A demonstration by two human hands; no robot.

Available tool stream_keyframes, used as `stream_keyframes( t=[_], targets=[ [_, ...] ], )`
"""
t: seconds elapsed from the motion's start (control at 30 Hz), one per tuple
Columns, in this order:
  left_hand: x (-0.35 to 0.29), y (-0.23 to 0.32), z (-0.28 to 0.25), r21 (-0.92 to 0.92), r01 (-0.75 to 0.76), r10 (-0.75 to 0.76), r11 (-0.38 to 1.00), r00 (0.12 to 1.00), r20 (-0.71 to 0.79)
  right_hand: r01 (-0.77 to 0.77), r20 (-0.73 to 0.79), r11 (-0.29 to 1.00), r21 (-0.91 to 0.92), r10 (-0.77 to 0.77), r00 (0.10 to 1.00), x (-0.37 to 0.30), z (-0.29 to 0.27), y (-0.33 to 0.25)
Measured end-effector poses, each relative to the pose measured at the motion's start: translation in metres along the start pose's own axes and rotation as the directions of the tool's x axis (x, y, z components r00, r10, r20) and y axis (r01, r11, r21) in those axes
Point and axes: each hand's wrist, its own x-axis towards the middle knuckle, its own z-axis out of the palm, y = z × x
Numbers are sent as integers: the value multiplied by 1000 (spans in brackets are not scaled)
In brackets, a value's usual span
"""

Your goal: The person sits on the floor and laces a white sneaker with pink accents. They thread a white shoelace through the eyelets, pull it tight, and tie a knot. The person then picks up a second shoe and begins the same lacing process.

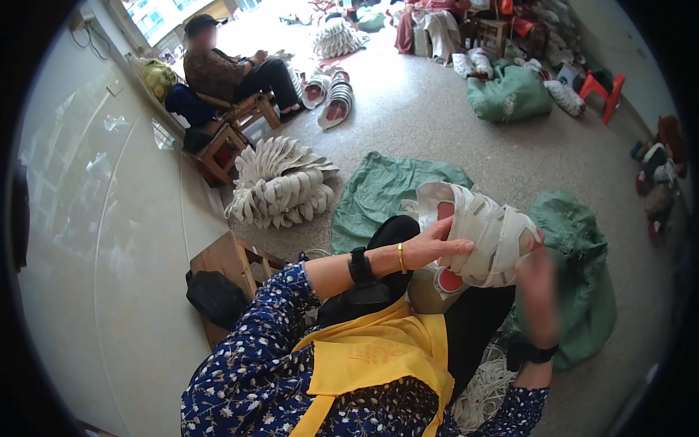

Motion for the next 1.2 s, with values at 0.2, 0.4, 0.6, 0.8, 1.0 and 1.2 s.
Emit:
stream_keyframes(
  t=[0.2, 0.4, 0.6, 0.8, 1.0, 1.2],
  targets=[
    [-21, 2, -2, -11, 23, -23, 1000, 999, -23, -50, -12, 999, 14, 50, 999, -7, 14, 6],
    [-21, -10, 6, -25, 22, -23, 999, 1000, -7, -39, -30, 985, -167, 34, 999, -7, 13, -8],
    [-9, -44, 7, -279, 99, -94, 955, 995, 29, 19, -17, 902, -431, -29, 999, -10, 6, -31],
    [-39, -67, 8, -502, 244, -267, 830, 963, 25, -66, 112, 741, -669, 187, 976, -4, 23, -35],
    [-75, -84, 14, -570, 284, -374, 771, 926, -43, 154, 279, 620, -770, 109, 954, -9, 38, -8],
    [-91, -109, 19, -557, 409, -595, 723, 779, -200, 184, 310, 464, -866, 212, 927, -20, 57, 17]
  ],
)
